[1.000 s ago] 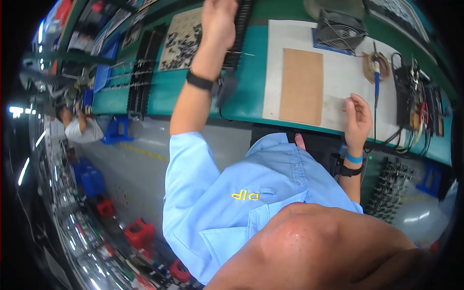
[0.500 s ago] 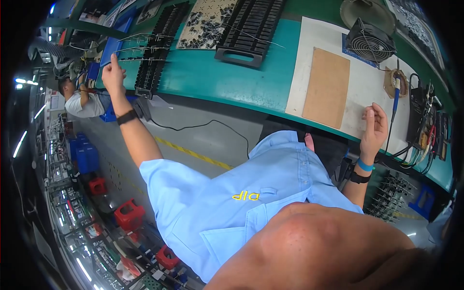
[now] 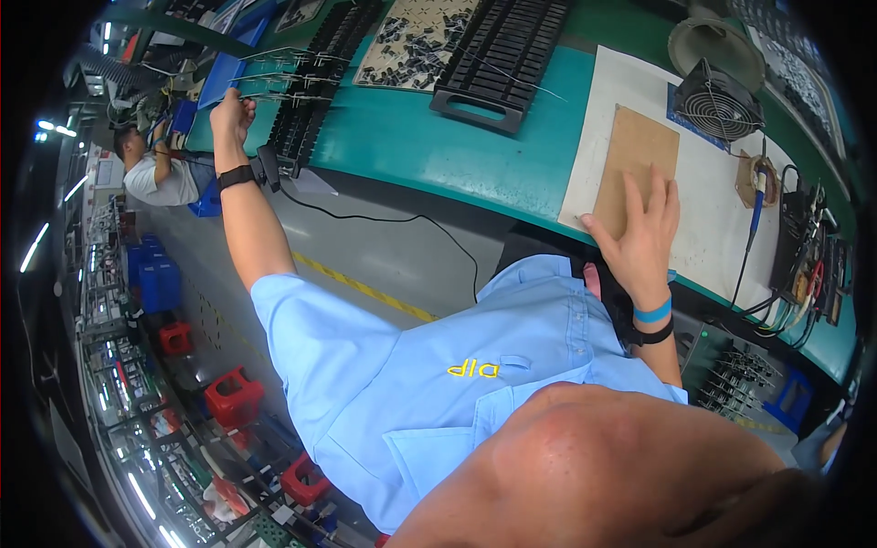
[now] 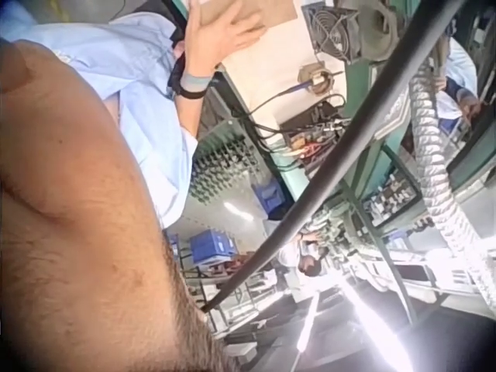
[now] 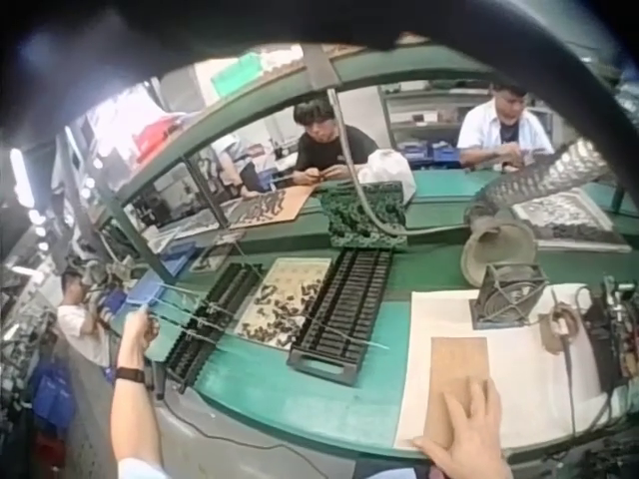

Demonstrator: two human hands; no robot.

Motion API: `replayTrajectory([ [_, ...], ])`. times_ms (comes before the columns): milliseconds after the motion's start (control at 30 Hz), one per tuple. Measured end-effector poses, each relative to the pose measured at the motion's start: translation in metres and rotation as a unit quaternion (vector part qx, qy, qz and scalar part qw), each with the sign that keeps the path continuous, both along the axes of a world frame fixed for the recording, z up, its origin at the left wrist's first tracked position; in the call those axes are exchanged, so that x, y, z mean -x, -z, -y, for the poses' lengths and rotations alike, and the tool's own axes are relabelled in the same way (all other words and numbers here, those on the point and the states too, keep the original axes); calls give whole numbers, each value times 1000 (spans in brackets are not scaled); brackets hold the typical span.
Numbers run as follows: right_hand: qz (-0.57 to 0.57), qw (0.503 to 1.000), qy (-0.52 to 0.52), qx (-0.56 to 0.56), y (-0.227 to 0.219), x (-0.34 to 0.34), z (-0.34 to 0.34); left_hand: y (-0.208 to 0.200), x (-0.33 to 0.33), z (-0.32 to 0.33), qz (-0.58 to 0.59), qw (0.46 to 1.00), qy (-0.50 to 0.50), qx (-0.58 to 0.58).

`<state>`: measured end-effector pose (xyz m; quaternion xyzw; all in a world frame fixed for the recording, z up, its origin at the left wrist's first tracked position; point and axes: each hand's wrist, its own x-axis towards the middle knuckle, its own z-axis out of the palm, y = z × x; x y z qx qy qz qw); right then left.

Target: Soldering components onto a printed circuit board at an industrial workstation.

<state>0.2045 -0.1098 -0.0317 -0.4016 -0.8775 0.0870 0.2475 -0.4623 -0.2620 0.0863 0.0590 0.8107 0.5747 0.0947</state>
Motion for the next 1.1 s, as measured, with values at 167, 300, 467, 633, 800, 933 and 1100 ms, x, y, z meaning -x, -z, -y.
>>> replayTrajectory([
  [167, 65, 998, 12, -4, 2, 12, 1, -15, -39, 31, -33, 999, 10, -17],
  [300, 54, 999, 2, -5, 3, 9, 0, -12, -95, 83, -75, 986, 47, -140],
  [467, 29, 999, -31, 31, 0, -17, 0, 2, -208, 115, -60, 953, 182, -235],
  [633, 58, 998, -22, 30, -9, -24, 12, 41, -302, 83, 37, 919, 236, -315],
  [800, -2, 999, -39, 25, -11, -24, 18, 83, -343, 11, 124, 857, 340, -368],
  [933, -59, 998, 16, 17, -30, -48, 20, 88, -377, -29, 151, 819, 381, -402],
  [1100, -168, 985, 28, -26, -61, -72, 14, 117, -423, -74, 135, 791, 448, -394],
])
